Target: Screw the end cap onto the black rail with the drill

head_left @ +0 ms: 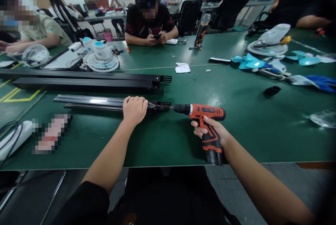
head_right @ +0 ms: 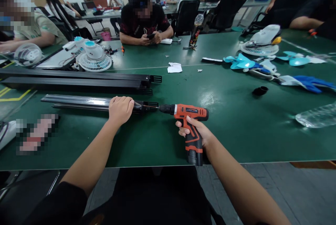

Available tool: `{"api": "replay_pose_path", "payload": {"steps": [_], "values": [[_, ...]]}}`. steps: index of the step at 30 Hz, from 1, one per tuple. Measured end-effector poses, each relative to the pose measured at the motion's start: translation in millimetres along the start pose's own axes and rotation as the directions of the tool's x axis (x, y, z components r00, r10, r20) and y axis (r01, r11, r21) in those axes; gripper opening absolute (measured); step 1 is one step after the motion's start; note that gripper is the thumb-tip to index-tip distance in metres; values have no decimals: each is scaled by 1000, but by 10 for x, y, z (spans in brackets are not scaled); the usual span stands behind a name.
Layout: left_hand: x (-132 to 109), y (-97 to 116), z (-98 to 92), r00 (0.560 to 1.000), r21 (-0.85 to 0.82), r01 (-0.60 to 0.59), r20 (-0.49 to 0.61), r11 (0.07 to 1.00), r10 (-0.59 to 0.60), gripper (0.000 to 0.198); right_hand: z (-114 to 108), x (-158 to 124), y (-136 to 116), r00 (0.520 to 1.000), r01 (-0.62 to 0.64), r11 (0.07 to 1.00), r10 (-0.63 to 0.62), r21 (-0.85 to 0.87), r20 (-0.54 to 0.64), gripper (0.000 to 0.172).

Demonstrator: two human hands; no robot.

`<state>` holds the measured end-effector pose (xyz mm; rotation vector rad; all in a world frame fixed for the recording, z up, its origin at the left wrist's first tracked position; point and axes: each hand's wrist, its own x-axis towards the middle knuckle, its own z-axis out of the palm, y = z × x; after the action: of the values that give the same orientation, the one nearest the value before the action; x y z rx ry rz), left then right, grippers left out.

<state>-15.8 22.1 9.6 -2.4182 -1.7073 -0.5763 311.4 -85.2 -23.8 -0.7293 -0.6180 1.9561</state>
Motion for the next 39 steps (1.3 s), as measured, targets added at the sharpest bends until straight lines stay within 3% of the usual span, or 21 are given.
{"api": "replay_pose_path", "payload": {"steps": [39], "values": [[-1, -15, 12, 1000, 29, -24, -13, 999, 24, 47, 30, -5, -18, 1000, -22, 1000, 22, 1, 16, 33]]}}
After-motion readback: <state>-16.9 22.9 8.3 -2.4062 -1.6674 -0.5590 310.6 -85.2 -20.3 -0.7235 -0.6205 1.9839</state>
